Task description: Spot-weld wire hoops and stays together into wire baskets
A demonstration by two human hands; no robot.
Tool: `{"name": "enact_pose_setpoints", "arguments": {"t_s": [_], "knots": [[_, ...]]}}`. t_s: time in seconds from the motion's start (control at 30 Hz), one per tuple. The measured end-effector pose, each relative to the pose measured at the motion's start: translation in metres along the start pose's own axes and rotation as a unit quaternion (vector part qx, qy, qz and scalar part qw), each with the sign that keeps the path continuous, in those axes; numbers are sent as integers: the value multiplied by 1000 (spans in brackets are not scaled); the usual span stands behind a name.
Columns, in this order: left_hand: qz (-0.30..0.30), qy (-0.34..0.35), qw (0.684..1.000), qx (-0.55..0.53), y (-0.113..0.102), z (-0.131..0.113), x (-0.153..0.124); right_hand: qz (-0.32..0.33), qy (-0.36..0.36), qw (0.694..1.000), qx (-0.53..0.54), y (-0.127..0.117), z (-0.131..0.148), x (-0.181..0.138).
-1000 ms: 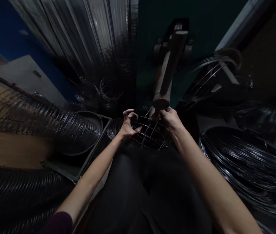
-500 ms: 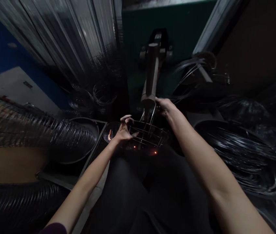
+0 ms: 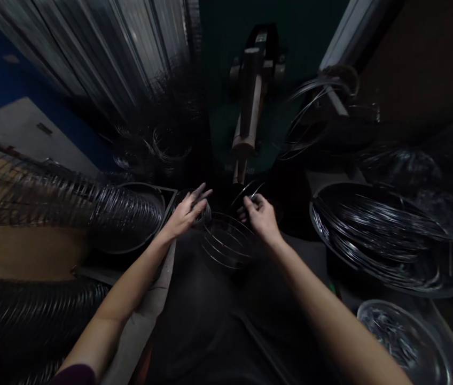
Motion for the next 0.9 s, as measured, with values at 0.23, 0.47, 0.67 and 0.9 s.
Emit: {"name": "enact_pose_setpoints", "arguments": {"t_s": [0.23,0.47,0.67,0.9], "knots": [[77,-70,994,-15,68,-41,2,98,-112,946,-290,-4,-22,-45],[34,-38,991,-127,88,-61,-12,171,-196,821,-509,-29,7,-83],[11,-59,994,-89,71,-79,-16,161,-281,832,-451,-75,36,-77],[-41,-47,987,-146,40,-82,-31,127,-251,859,-428,-119,56,-45]]}}
Point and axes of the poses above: each hand's wrist, its own x-axis towards the middle knuckle, its own y-axis out of the palm, z = x × y, the point moved 1 cm from there along x, towards the middle knuckle, and after that the axes turned 7 degrees about x, right-handed, at the moved point
